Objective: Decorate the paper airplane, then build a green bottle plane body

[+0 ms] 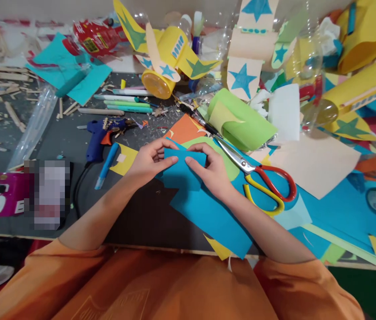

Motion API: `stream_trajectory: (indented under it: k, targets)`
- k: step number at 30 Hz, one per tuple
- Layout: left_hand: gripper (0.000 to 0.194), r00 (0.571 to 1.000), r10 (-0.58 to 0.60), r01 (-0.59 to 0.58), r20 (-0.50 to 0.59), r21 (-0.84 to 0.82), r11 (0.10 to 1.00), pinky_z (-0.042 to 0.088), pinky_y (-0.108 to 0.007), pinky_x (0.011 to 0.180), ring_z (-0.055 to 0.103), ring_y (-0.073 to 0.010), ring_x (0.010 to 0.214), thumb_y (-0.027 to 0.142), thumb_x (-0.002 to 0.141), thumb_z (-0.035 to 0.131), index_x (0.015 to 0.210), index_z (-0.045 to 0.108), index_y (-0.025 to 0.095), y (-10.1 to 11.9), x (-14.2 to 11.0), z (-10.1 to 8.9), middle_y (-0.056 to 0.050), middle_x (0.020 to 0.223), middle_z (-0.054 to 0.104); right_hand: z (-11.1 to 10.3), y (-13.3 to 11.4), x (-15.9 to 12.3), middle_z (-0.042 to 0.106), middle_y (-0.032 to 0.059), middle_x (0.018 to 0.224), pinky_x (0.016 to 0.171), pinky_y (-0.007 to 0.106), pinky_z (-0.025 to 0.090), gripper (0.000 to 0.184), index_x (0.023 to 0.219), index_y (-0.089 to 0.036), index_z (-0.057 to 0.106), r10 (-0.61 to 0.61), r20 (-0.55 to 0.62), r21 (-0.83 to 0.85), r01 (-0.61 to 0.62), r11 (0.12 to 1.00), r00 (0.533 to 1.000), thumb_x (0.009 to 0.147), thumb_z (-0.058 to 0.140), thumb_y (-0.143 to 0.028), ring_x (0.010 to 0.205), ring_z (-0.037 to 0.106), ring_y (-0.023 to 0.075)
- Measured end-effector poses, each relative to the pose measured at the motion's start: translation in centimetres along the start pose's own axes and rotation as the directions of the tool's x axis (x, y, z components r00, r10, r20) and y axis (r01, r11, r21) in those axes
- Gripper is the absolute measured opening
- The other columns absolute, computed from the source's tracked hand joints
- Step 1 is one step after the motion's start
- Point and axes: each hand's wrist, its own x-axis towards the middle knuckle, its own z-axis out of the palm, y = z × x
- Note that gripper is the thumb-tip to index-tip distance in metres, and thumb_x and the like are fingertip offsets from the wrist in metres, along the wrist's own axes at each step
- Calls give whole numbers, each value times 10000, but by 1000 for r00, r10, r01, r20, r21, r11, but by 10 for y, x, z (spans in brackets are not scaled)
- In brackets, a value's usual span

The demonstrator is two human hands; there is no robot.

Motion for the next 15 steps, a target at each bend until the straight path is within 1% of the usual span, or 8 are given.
stream_trajectory:
  k: [2,4,7,10,13,15]
  targets:
    - [215,999,27,-26,-35,32,999,426,-205,574,516,-95,635,390,849,654,973,628,216,-1,-1,-1,14,753,570,-1,3,0,669,12,800,654,325,483,205,822,-244,601,-11,-29,-50,10,999,1000,801,644,-444,731,604,189]
    - [221,995,67,-63,-78,48,997,450,-222,601,538,-107,645,432,881,613,895,610,211,-1,-1,-3,9,729,572,-3,6,0,665,11,779,614,317,452,179,810,-245,607,-12,-65,-86,6,996,998,798,628,-422,684,570,179]
    - [348,983,131,-123,-132,61,990,477,-244,636,546,-114,636,519,931,524,763,525,215,0,-1,-5,13,669,555,-5,9,-2,655,12,778,585,313,416,166,830,-245,622,-21,-98,-126,8,992,995,795,610,-407,654,530,172]
    - [427,965,175,-157,-193,105,982,446,-242,593,495,-102,582,575,948,472,708,467,222,-1,-2,-6,31,619,496,-5,10,-4,646,12,784,588,319,408,159,847,-248,633,-23,-109,-131,9,991,994,790,607,-393,667,522,176]
    - [513,948,178,-151,-263,121,981,374,-252,504,428,-97,500,612,945,444,613,415,222,-3,-5,-5,40,532,426,-5,11,-4,656,15,783,582,319,402,148,844,-249,644,-9,-103,-101,-1,995,995,773,625,-377,675,519,181]
    - [565,928,202,-163,-312,145,976,408,-267,527,448,-108,504,632,926,460,544,408,219,-4,-7,-4,26,500,437,-5,12,-4,663,19,795,578,318,402,154,848,-251,649,1,-92,-98,-10,995,996,773,631,-384,684,524,185]
